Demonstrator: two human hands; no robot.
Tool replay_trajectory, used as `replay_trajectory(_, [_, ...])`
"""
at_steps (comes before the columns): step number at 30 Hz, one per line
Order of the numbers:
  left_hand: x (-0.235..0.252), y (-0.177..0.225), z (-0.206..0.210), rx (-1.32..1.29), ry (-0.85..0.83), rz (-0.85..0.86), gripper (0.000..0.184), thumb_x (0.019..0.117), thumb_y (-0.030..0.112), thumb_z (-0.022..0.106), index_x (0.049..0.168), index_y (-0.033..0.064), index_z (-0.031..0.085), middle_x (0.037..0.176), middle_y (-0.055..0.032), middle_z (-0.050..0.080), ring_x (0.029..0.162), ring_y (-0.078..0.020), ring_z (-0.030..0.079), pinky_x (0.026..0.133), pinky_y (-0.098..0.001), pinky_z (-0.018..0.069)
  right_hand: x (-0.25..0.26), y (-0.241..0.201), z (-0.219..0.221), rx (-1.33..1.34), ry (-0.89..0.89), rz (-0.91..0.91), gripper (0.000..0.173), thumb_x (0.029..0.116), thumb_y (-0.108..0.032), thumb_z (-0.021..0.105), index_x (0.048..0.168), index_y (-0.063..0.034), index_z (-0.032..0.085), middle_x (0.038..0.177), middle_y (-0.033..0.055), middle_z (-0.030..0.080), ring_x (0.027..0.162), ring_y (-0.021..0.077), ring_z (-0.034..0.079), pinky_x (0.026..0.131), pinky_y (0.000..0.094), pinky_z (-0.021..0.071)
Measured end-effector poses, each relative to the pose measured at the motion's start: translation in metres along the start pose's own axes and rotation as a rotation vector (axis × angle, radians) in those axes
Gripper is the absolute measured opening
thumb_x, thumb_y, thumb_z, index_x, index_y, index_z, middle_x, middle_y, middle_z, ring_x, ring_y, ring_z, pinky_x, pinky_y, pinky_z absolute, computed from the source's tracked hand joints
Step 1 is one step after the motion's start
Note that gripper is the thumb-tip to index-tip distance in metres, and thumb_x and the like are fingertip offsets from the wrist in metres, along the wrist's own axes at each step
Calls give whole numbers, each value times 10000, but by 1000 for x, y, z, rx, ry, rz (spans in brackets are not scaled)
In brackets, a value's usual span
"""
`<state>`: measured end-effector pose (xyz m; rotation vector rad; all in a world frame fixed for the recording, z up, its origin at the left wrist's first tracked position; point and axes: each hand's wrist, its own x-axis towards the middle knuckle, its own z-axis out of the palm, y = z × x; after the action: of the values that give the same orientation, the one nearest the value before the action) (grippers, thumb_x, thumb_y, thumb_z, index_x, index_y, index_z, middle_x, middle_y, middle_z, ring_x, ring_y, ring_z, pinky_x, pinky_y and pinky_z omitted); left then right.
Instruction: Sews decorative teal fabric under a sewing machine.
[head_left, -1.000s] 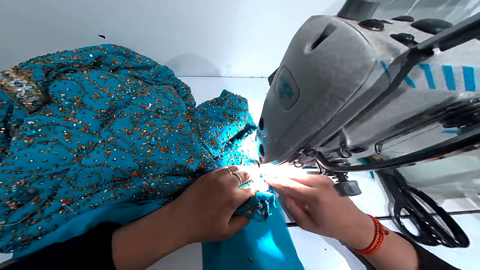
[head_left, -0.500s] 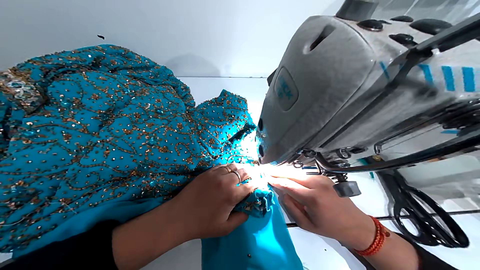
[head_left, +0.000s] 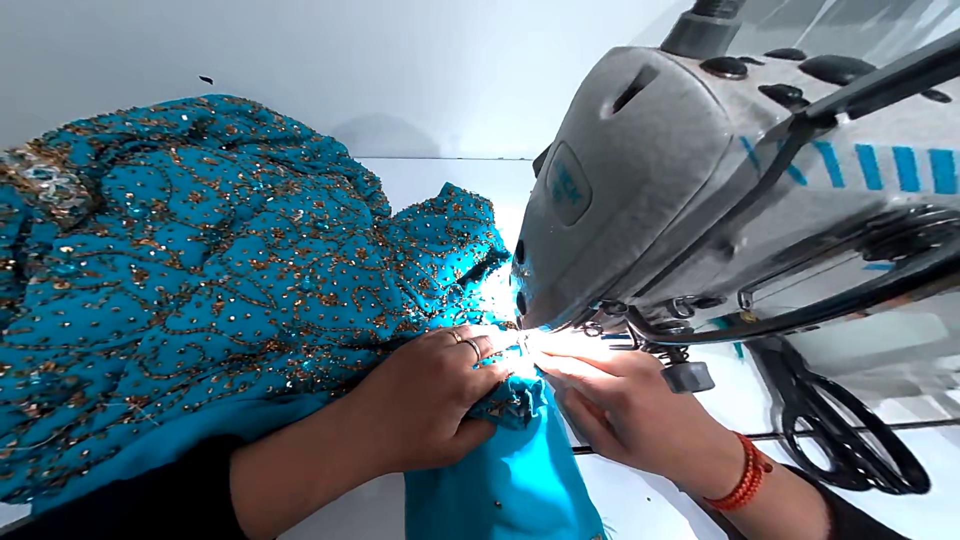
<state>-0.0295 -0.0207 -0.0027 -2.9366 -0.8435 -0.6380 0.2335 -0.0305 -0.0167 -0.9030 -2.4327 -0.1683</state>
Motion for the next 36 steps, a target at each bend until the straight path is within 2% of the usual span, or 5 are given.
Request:
replay_trajectory(8, [-8, 13, -3, 115, 189, 154, 266, 1014, 236, 490, 1105, 139, 721, 1074, -38, 747, 1075, -208, 692, 967, -360, 533, -10, 11, -5, 215, 59, 114, 286, 969, -270, 498, 931, -131, 745, 858, 15, 731, 804, 87, 678, 733, 287, 552])
replay_trajectory(16, [-11, 43, -10, 40, 233, 149, 218, 1025, 97, 488, 1072, 95, 701, 914, -39, 734, 865, -193, 674, 811, -292, 512, -1, 3, -11, 277, 91, -244, 208, 1059, -232, 508, 1159, -133, 661, 1086, 40, 736, 990, 142, 669, 867, 251, 500])
replay_trajectory(24, [-8, 76, -7, 89, -14, -163, 447, 903, 283, 621, 1275, 37, 644, 1256, -135, 693, 956, -292, 688, 685, -395, 514, -2, 4, -16, 208, 52, -346, 206, 1031, -114, 477, 1003, -91, 680, 905, 60, 732, 781, 162, 668, 702, 261, 520])
replay_trajectory(28, [-10, 62, 10, 228, 54, -203, 606, 811, 554, 596, 1253, 152, 697, 1251, -75, 697, 1123, -272, 644, 893, -450, 474, -2, 3, -18, 176, 44, -362, 212, 1025, -79, 458, 1003, -92, 668, 930, 65, 739, 784, 170, 664, 712, 266, 514])
replay_trajectory(36, [-10, 49, 13, 136, 104, -232, 429, 868, 372, 511, 1221, 221, 703, 1157, -27, 719, 1087, -289, 658, 871, -531, 470, -4, 2, -21, 190, 27, -353, 199, 1033, -83, 467, 999, -94, 662, 953, 67, 748, 842, 170, 695, 752, 257, 535])
